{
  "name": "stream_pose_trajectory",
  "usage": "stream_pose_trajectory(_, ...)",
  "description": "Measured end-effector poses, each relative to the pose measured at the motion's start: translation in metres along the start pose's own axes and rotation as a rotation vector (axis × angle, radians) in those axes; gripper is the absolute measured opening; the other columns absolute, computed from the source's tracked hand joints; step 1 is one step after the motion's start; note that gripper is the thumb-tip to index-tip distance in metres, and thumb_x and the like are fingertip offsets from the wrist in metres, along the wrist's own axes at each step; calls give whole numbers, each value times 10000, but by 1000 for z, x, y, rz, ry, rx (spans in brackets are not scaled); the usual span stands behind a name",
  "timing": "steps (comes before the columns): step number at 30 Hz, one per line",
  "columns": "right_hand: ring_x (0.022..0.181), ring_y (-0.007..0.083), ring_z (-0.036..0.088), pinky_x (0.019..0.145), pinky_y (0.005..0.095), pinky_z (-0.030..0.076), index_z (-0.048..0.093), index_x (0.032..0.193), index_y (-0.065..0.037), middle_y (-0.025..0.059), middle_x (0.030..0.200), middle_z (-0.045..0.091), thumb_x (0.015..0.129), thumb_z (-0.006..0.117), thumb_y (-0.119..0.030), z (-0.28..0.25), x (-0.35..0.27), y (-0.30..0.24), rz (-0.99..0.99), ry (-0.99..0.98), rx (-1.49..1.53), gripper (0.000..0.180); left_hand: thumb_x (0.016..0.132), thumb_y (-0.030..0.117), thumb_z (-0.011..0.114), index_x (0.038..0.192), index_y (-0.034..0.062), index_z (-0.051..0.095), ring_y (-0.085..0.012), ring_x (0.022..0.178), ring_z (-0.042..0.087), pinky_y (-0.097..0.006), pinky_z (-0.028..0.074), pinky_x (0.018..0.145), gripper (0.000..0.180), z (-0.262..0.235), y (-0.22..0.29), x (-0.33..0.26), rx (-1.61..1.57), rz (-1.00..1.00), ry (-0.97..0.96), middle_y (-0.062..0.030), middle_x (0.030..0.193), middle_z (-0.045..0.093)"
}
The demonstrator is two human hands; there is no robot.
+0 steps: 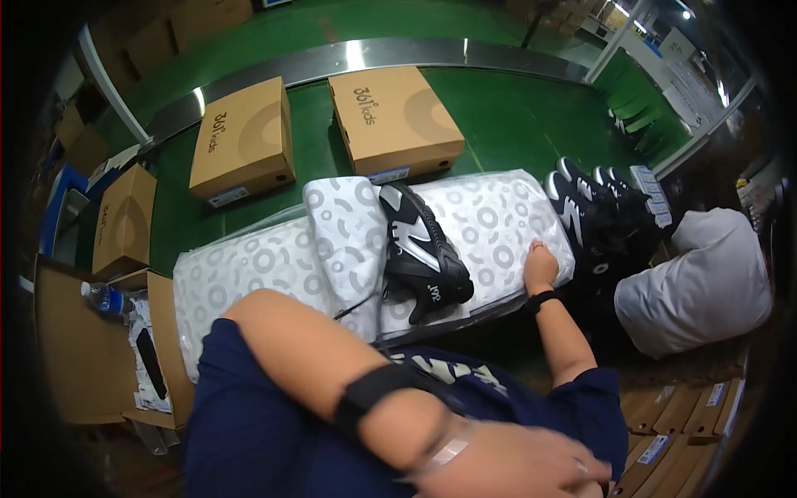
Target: Packing shoes into boxes on a conveyor belt in a factory setting.
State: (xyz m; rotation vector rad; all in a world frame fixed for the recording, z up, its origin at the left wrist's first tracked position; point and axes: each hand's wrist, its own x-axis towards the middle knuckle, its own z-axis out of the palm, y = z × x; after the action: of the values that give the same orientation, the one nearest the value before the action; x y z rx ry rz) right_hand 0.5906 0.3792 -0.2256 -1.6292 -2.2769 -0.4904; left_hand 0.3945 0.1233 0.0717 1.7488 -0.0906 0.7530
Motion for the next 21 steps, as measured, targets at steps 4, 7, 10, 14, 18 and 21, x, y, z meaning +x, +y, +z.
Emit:
stream_pose_trajectory(4, 597, 242, 606, 554, 327, 485, 586, 764, -73, 98, 678, 603, 820, 457, -121, -12, 11, -16, 77, -108, -38, 149, 836, 209, 485, 1084, -70, 445, -379, 1004, 473, -419, 403, 852, 376, -36, 44, -68, 131, 1, -308, -281, 1095, 447)
stream_pose_trajectory(7, 703, 319, 599, 620, 385, 472, 605, 853, -77, 153, 751, 617, 819, 447, -140, -29, 20, -24, 103, -237, 70, 173, 764, 226, 538, 832, -9, 556, -297, 923, 526, -384, 438, 745, 246, -46, 72, -105, 418, -84, -236, -182, 886, 531)
stream_pose_trajectory(10, 646, 309, 602, 604, 385, 476, 604, 820, -67, 134, 709, 617, 796, 483, -119, -38, 36, -18, 205, -159, 148, 134, 745, 168, 513, 675, 60, 533, -227, 747, 556, -338, 443, 677, 130, -59, 104, -114, 193, 66, -320, -69, 743, 543)
stream_pose_trajectory(14, 663, 285, 557, 633, 359, 416, 584, 759, -41, 111, 683, 591, 630, 547, -11, -142, 62, -90, -296, 219, 483, 137, 705, 354, 666, 1230, -26, 359, -355, 1048, 497, -487, 383, 870, 718, -35, 119, -185, 149, 152, -261, -252, 1177, 457)
stream_pose_trajectory(18, 679, 164, 514, 896, 418, 333, 549, 773, -73, 4, 634, 495, 647, 519, -98, -220, 19, -171, -1012, 246, 609, 132, 694, 513, 605, 1376, 129, 16, -319, 1177, 366, -417, 325, 941, 980, -73, 17, -148, 244, -531, 1396, -225, 1363, 195)
stream_pose_trajectory(21, 768, 168, 542, 1005, 434, 249, 556, 797, -63, 8, 641, 510, 668, 493, -165, -219, 7, -185, -1394, 71, 466, 176, 728, 462, 589, 1377, 157, 3, -310, 1185, 346, -399, 328, 930, 927, -94, -28, -147, -35, -652, 1606, -210, 1359, 199)
